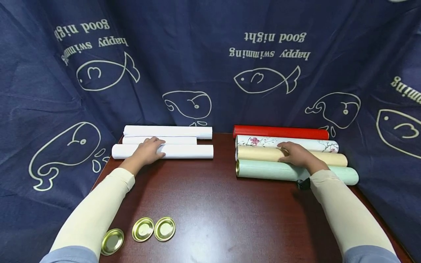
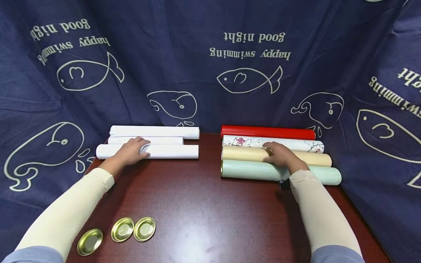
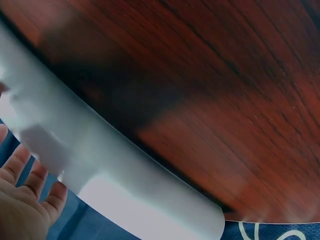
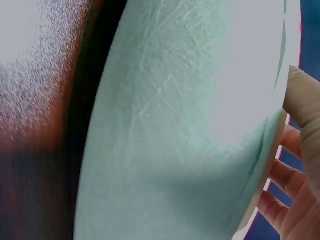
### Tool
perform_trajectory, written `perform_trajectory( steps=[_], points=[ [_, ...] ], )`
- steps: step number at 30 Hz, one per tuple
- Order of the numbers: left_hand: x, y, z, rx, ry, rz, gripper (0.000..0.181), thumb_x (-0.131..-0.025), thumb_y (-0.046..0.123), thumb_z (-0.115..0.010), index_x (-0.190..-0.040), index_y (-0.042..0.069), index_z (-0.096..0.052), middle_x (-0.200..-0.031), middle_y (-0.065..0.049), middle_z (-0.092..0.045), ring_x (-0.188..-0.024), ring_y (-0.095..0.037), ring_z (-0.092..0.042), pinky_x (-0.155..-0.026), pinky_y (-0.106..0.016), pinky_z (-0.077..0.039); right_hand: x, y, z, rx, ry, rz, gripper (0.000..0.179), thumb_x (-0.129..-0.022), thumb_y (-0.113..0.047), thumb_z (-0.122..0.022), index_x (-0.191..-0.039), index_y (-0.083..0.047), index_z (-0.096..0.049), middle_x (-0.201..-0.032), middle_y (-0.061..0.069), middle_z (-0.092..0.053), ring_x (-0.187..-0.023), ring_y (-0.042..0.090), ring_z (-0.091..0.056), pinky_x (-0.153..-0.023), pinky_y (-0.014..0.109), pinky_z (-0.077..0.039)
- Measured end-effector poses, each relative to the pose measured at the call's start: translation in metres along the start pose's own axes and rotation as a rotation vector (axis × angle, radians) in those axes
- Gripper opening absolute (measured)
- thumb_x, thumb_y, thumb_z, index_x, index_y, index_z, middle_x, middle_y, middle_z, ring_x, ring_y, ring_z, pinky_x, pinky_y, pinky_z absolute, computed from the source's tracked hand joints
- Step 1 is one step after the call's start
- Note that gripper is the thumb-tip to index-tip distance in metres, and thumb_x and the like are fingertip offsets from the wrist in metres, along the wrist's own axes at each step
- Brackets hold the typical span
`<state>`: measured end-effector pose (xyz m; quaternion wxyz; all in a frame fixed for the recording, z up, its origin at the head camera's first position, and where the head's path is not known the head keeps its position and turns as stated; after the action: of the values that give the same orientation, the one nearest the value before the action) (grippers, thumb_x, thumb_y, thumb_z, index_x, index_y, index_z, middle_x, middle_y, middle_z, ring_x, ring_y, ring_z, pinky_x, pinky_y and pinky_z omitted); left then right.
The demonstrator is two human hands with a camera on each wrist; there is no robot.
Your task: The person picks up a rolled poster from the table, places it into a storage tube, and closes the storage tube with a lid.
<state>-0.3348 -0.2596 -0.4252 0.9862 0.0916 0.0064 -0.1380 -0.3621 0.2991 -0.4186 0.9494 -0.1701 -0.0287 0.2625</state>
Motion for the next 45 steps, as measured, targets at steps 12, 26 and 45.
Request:
perform_trajectory(
  steps=[12, 26, 45],
  points=[
    [0.015, 0.009, -0.008, -0.056, 0.077, -0.099, 0.05, -0.085, 0.027, -0.08, -0.126, 0.005, -0.061, -0.123, -0.019, -0.061, -0.111, -0.042, -0.054, -0.088, -0.058, -0.046, -0.012, -0.008, -0.001, 0.138, -0.093, 0.029, 0.051, -0.076, -0.011, -0.085, -0.12, 0.003, -0.063, -0.086, 0.005, -0.058, -0.085, 0.025, -0.055, -0.079, 0.045, -0.045],
    [0.023, 0.013, -0.017, -0.07, 0.07, -0.076, 0.051, -0.081, 0.028, -0.083, -0.124, 0.008, -0.064, -0.123, -0.016, -0.063, -0.112, -0.04, -0.055, -0.086, -0.059, -0.045, -0.018, -0.012, -0.007, 0.178, -0.128, -0.001, 0.057, -0.075, -0.014, -0.085, -0.125, 0.001, -0.062, -0.104, 0.015, -0.062, -0.094, 0.034, -0.059, -0.085, 0.052, -0.047],
    [0.019, 0.008, -0.021, 0.081, -0.017, -0.04, 0.051, -0.084, 0.023, -0.081, -0.127, 0.005, -0.063, -0.123, -0.017, -0.064, -0.114, -0.039, -0.058, -0.096, -0.058, -0.043, -0.03, -0.019, -0.016, 0.156, -0.104, -0.051, 0.062, -0.071, -0.019, -0.086, -0.126, -0.004, -0.061, -0.118, 0.023, -0.056, -0.107, 0.042, -0.049, -0.086, 0.06, -0.042]
  ],
)
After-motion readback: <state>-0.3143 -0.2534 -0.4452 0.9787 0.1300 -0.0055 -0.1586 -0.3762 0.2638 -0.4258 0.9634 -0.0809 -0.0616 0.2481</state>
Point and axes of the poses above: each hand's wrist, its own x-axis away from the middle knuckle, its own z-axis out of the back of the hand, y = z × x, the point moved 3 cm from there along -x, towards the middle knuckle
